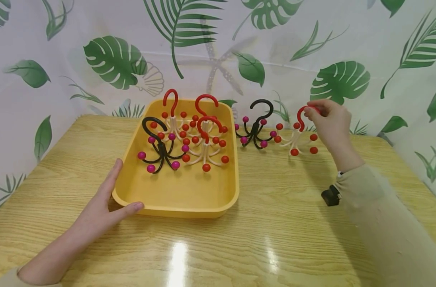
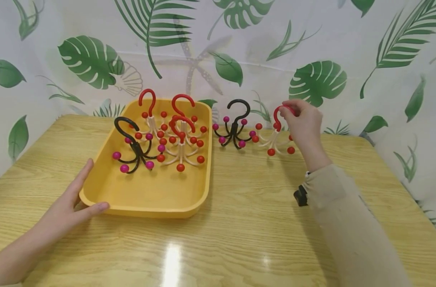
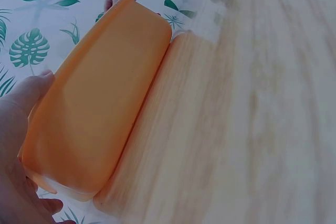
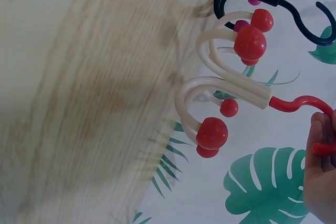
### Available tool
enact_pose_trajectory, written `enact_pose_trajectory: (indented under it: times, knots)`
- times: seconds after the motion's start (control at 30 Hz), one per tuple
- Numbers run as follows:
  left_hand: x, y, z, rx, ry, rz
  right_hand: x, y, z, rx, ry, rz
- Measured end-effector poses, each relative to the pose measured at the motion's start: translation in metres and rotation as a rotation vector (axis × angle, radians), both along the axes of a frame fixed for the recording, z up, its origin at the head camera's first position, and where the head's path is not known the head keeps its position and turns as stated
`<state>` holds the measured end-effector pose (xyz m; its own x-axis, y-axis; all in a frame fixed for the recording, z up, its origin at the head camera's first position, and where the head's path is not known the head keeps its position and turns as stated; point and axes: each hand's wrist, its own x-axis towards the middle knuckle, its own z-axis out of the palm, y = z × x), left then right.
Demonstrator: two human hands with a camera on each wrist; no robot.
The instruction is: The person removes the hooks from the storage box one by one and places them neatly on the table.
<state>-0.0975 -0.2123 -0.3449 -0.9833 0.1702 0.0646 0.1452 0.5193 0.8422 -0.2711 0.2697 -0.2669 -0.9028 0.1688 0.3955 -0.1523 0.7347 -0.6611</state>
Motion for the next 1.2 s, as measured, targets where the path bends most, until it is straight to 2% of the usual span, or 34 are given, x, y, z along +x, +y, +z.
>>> enact_pose_trajectory:
  times: [0.4,1.2]
  knots:
    - [0.000,0.001,0.001,0.006,-0.006,-0.001,-0.008,-0.002,-0.007,0.010,-0.045,0.007]
    - [0.000,0.000,0.001,0.008,-0.012,0.001,-0.014,-0.008,-0.009,0.062,-0.046,0.020]
